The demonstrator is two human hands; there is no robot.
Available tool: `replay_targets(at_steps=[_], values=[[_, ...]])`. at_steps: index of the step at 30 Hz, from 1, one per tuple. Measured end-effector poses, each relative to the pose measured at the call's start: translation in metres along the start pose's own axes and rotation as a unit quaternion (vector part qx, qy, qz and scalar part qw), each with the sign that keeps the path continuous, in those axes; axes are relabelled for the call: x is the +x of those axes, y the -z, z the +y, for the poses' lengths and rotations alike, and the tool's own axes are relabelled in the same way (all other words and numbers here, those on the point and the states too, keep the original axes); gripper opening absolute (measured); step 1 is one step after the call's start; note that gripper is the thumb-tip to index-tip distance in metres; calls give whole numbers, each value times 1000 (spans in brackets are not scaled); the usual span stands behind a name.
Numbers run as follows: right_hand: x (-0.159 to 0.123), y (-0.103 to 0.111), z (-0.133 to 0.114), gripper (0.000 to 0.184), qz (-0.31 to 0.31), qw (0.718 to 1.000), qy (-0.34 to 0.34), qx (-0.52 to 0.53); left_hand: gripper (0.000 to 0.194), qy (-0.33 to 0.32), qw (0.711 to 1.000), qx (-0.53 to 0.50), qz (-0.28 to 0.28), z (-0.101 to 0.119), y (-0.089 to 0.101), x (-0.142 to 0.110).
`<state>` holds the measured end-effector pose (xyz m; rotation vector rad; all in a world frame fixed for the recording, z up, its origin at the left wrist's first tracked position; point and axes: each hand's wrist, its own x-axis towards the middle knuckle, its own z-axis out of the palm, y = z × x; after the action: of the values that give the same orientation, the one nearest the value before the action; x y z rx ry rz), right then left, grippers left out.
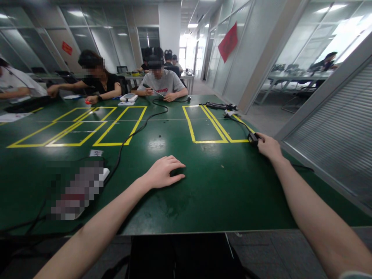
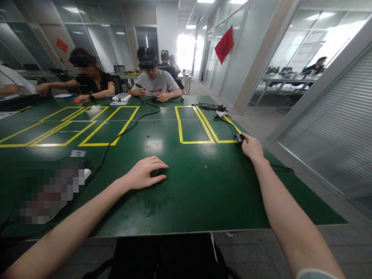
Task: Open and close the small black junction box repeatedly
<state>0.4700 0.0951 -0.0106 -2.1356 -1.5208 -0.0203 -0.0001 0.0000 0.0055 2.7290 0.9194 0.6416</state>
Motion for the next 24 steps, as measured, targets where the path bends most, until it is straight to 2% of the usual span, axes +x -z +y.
replay_targets(at_steps=[6,15,19,24], values=[[-6,-1,-11,57,-23,1000,-16,9,29,-1,1000,7,1,-1,0,-1],[-12,5,-20,57,-103,986,-36,123,30,2,1000,7,-6,-1,0,-1],[-12,5,-21,54,-107,986,-45,121,31,3,1000,5,-6,-2,0,-1],[-8,3,-17,47,-79,993,-9,93,29,1,1000,8,-2,-2,0,-1]])
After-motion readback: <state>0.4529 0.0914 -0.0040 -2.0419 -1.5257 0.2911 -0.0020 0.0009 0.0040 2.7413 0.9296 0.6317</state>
